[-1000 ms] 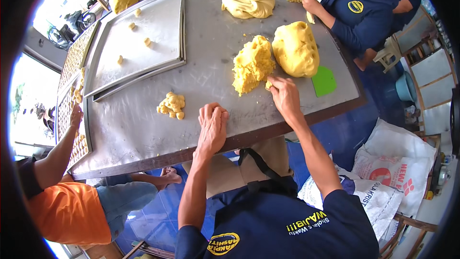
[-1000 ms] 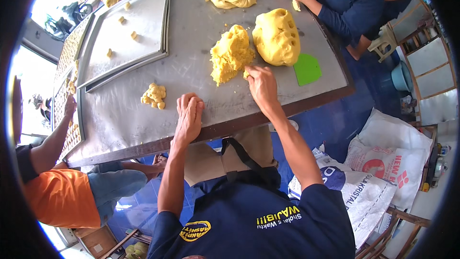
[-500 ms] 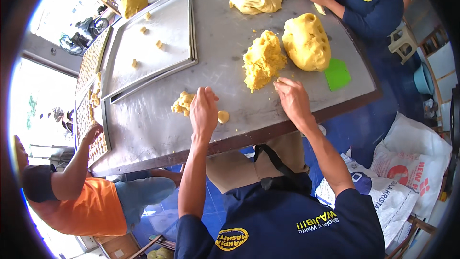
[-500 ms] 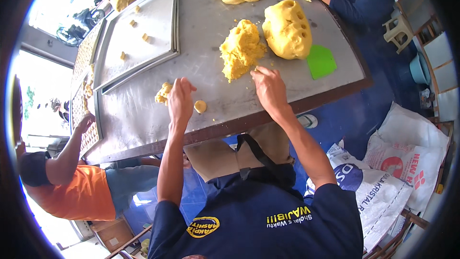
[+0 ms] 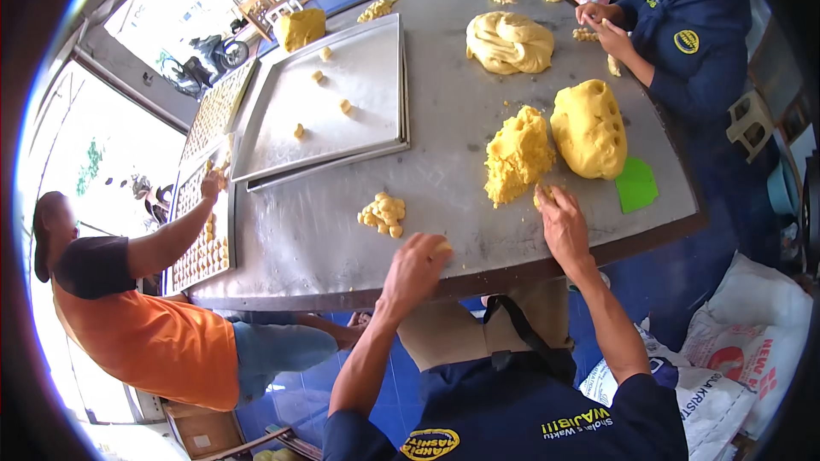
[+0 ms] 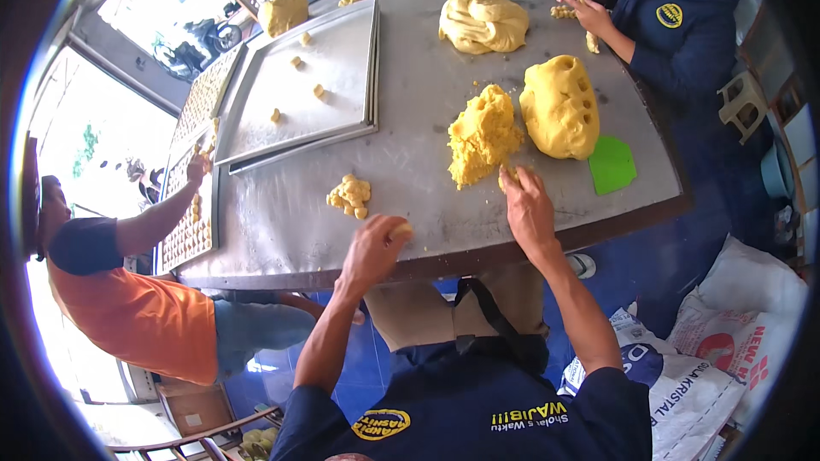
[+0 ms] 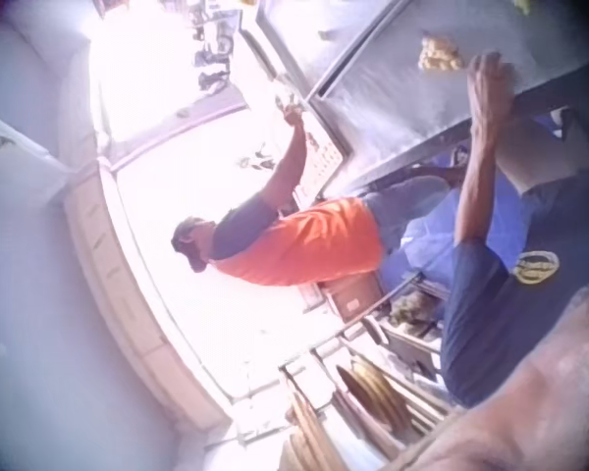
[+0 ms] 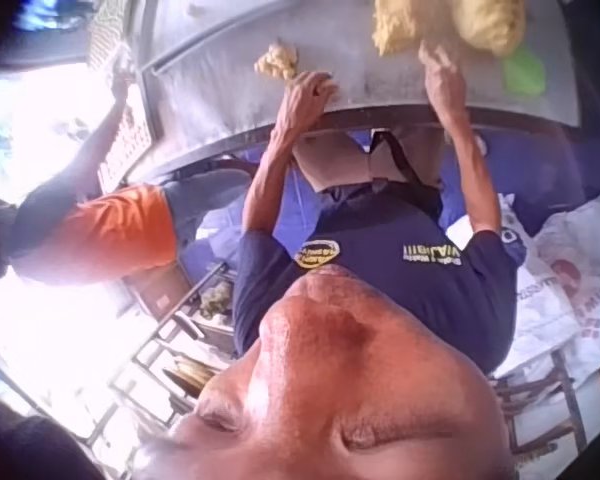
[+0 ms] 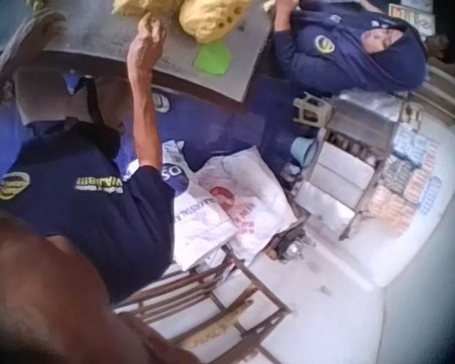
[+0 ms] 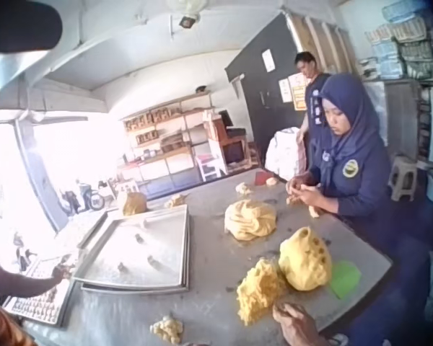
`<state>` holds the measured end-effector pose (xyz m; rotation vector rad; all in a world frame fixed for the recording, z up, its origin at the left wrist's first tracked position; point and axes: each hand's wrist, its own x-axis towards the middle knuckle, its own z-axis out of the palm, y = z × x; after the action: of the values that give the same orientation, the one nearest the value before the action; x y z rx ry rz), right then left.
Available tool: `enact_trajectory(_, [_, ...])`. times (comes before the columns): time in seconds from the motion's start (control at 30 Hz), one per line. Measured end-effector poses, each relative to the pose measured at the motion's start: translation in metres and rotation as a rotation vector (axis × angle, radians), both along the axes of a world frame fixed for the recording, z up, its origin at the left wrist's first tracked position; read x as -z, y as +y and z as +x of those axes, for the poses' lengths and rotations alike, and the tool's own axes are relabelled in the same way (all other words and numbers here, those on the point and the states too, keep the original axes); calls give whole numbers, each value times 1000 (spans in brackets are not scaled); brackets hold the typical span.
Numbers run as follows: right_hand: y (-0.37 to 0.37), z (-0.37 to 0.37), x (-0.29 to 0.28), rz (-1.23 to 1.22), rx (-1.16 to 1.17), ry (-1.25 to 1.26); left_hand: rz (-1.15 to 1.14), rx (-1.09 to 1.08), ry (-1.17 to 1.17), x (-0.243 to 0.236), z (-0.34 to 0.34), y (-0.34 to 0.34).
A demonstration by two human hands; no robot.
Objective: The person prepares pastries by portioning dough, flattening it, adding filling, and wrapping the dough around the filling by hand.
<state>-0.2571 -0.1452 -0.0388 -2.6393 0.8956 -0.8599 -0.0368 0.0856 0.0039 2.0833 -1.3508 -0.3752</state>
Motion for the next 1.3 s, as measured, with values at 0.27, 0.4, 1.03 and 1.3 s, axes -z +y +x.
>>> enact_trajectory(0.27, [-1,10,-5,111,15,-32,20,132,-583,0,104,15])
enact_trajectory(0.4, [12,-3,-1,-75,12,-5,-139,24,-439,3,91,21])
enact_trajectory(1.03, [-11,1,-2,-54,-77,105,-209,-645,136,56,135,51])
enact_trajectory(1.3, [5,1,-15,100,-67,-67,-463,-572,353,38,130,32])
